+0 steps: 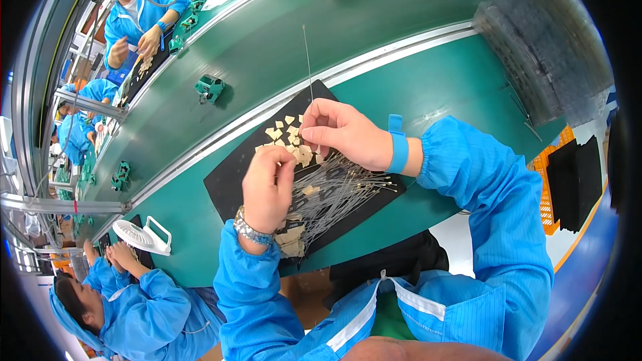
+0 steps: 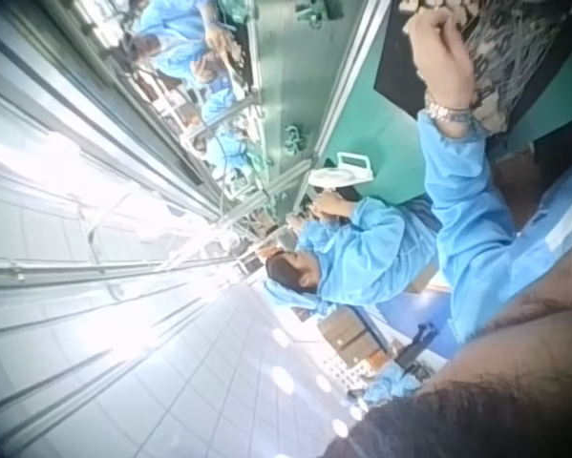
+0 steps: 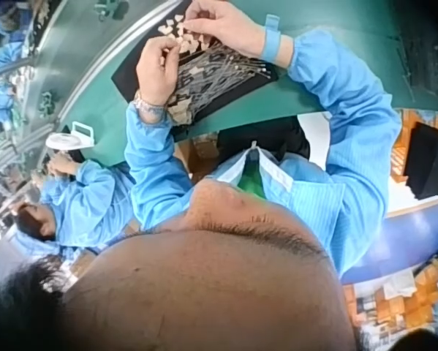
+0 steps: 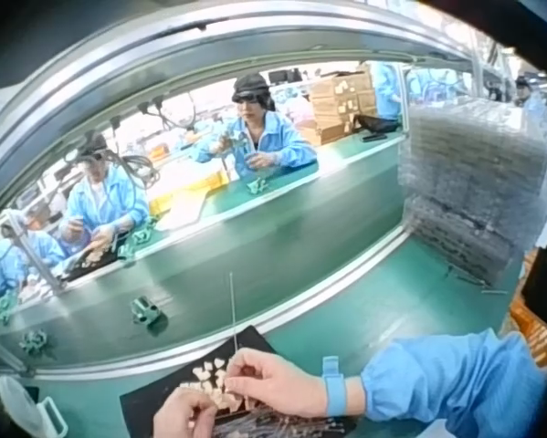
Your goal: The person assembles electronic components by hand, placing small wired parts into green plastic housings on an assembly line.
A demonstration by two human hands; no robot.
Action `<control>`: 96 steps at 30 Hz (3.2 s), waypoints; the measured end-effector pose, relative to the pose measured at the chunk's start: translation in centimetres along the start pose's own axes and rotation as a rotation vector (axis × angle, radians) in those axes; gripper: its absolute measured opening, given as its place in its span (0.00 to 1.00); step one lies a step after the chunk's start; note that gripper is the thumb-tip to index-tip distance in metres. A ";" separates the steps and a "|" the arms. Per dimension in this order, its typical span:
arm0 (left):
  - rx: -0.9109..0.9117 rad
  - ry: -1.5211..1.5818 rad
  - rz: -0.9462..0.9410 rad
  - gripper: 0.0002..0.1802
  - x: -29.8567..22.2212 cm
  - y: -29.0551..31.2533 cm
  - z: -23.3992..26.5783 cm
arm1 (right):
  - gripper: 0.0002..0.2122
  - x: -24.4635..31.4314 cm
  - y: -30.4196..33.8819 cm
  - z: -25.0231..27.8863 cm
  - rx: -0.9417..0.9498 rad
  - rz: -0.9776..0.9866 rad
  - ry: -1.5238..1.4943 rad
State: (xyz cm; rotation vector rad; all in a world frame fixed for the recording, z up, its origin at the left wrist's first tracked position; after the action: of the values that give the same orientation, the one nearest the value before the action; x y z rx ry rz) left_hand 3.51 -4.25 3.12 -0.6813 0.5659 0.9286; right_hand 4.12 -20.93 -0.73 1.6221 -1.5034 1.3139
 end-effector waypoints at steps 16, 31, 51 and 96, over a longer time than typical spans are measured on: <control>0.056 -0.025 -0.096 0.09 -1.0 -0.3 -0.5 | 0.06 -0.1 0.3 -0.9 0.134 0.078 0.087; -0.014 -0.463 0.004 0.08 3.5 -0.2 0.6 | 0.06 0.6 -0.3 0.6 -0.059 0.019 -0.018; 0.070 0.550 0.537 0.08 0.6 -0.3 -1.1 | 0.06 1.3 -0.2 0.4 -0.096 0.027 -0.085; 0.456 0.425 0.135 0.34 2.4 -5.1 -1.4 | 0.06 6.9 -0.5 -0.1 0.097 0.434 0.748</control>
State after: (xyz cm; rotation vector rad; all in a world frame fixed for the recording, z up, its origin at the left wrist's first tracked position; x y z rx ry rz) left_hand 8.89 -6.18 1.99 -0.4265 1.1726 0.7411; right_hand 3.80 -23.50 5.74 0.6978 -1.3396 1.9632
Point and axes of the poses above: each hand's wrist, its own y-axis away from the middle knuckle, its own z-axis out of the back of the hand, x = y × z, the point moved 5 cm from there along -y, towards the middle knuckle, and after that the axes turned 11 degrees about z, right-handed, at the moved point
